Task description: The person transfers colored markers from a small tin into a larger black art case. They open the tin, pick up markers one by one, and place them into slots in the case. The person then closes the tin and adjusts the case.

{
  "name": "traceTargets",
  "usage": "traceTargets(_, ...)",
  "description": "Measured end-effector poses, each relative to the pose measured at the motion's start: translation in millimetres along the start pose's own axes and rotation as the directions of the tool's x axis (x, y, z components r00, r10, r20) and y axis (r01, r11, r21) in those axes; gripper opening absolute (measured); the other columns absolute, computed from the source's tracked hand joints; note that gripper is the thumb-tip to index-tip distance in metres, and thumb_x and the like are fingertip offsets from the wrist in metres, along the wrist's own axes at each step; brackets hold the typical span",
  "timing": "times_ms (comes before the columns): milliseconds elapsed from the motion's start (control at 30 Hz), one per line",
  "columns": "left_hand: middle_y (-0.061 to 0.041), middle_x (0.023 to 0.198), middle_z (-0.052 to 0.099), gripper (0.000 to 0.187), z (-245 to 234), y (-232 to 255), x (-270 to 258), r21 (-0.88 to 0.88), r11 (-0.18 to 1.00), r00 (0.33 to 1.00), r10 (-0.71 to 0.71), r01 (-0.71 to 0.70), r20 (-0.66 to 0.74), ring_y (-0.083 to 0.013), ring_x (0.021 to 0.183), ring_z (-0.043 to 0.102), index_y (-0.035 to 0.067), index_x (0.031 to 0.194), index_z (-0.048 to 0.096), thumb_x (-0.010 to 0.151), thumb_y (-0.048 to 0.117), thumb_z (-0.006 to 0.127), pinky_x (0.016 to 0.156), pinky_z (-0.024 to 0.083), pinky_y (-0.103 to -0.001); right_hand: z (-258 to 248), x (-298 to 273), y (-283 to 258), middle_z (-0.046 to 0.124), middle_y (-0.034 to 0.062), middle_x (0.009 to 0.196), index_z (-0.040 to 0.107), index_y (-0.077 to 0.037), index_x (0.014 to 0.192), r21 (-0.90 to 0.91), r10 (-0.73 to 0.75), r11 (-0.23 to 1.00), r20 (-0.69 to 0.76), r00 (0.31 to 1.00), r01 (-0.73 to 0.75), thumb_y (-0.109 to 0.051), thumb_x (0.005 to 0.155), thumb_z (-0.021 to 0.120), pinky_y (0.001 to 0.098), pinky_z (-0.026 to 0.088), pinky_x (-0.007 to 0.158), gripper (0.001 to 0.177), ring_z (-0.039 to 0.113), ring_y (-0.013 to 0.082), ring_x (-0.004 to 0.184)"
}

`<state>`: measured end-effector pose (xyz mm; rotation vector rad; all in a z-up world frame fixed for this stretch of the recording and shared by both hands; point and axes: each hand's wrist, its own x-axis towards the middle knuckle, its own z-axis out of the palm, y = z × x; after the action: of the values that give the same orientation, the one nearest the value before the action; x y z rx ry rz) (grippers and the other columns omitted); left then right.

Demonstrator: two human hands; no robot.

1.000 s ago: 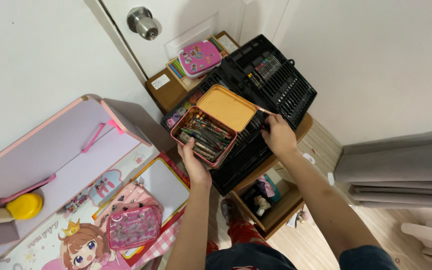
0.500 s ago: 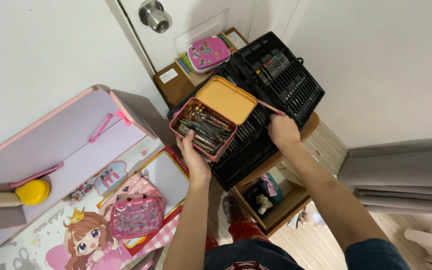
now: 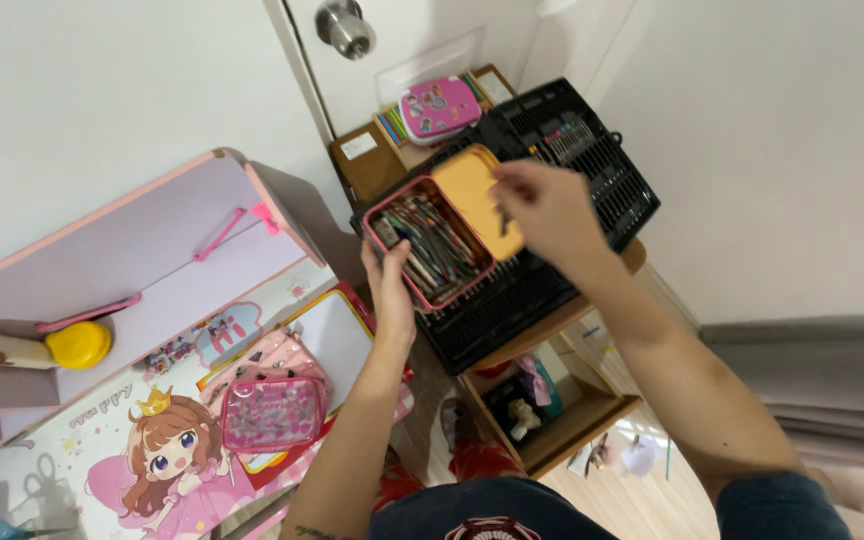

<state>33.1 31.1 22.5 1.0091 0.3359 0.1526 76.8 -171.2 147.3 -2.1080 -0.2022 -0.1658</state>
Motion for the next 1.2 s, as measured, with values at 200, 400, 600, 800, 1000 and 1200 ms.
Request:
traceTargets(200,-0.01,0.139,0.057,0.072,0.9,4.2,-7.6,0.005,1.0,0.996,0.0,0.0,0.087,-0.0227,0.126,0.054,0.004,0.153,0.038,0.09,0.029,0.062,0.109,0.041,-0.034,36.3,4.2,-19.1,0.078,0.0111,0.093,0.073,0.002,0.114,-0.001,-0.204,0.978,0.157,0.966,0.207,-0.013,0.092,0.078,0.0273,0.059,0.072,0.026,0.076,0.0139,0.081)
traceTargets(400,-0.012,0.133,0.06,0.064,-11.3,11.9,5.6,-0.036,0.998,0.999,0.05,-0.049,0.003,-0.0228,0.125,0.055,-0.001,0.147,0.047,0.092,0.03,0.06,0.108,0.043,-0.035,16.3,21.9,17.7,0.075,0.0049,0.09,0.072,-0.002,0.113,0.178,0.052,0.983,-0.038,0.998,-0.044,-0.012,0.099,0.068,0.0239,0.058,0.062,0.018,0.072,0.0103,0.076)
traceTargets(600,-0.005,0.126,0.06,0.054,-8.5,45.9,8.9,-0.104,0.992,0.994,0.069,-0.077,-0.079,-0.018,0.115,0.059,0.014,0.141,0.044,0.09,0.026,0.058,0.097,0.051,-0.034,16.8,16.6,102.9,0.072,0.0066,0.086,0.068,0.001,0.119,0.201,0.185,0.966,-0.093,0.978,-0.163,-0.01,0.1,0.066,0.0236,0.055,0.059,0.022,0.068,0.0097,0.07)
traceTargets(800,-0.006,0.121,0.06,0.049,-9.2,47.7,13.2,-0.19,0.977,0.995,0.092,-0.096,-0.03,-0.0174,0.109,0.06,0.006,0.14,0.048,0.095,0.027,0.056,0.093,0.053,-0.033,48.7,-9.0,174.5,0.075,0.0182,0.072,0.077,0.005,0.101,-0.29,0.227,0.932,0.005,0.974,-0.216,-0.024,0.095,0.076,0.0265,0.05,0.11,0.03,0.075,0.0212,0.068)
traceTargets(1000,-0.006,0.121,0.06,0.049,-14.9,40.6,18.3,-0.171,0.982,0.997,0.075,-0.079,-0.035,-0.0172,0.109,0.059,0.006,0.139,0.05,0.096,0.027,0.057,0.093,0.052,-0.033,68.9,-19.0,171.9,0.075,0.0187,0.09,0.072,0.003,0.107,-0.539,0.33,0.803,0.042,0.943,-0.256,-0.046,0.072,0.09,0.0449,0.059,0.079,0.063,0.074,0.0337,0.088)
traceTargets(1200,-0.006,0.121,0.061,0.047,-18.8,38.2,20.2,-0.139,0.988,0.997,0.06,-0.067,-0.054,-0.0169,0.109,0.059,0.005,0.137,0.052,0.095,0.026,0.057,0.094,0.052,-0.032,83.2,-19.1,146.0,0.075,0.0191,0.106,0.067,0.001,0.116,-0.636,0.516,0.666,0.016,0.856,-0.389,-0.053,0.067,0.093,0.0468,0.058,0.084,0.077,0.072,0.0357,0.101)
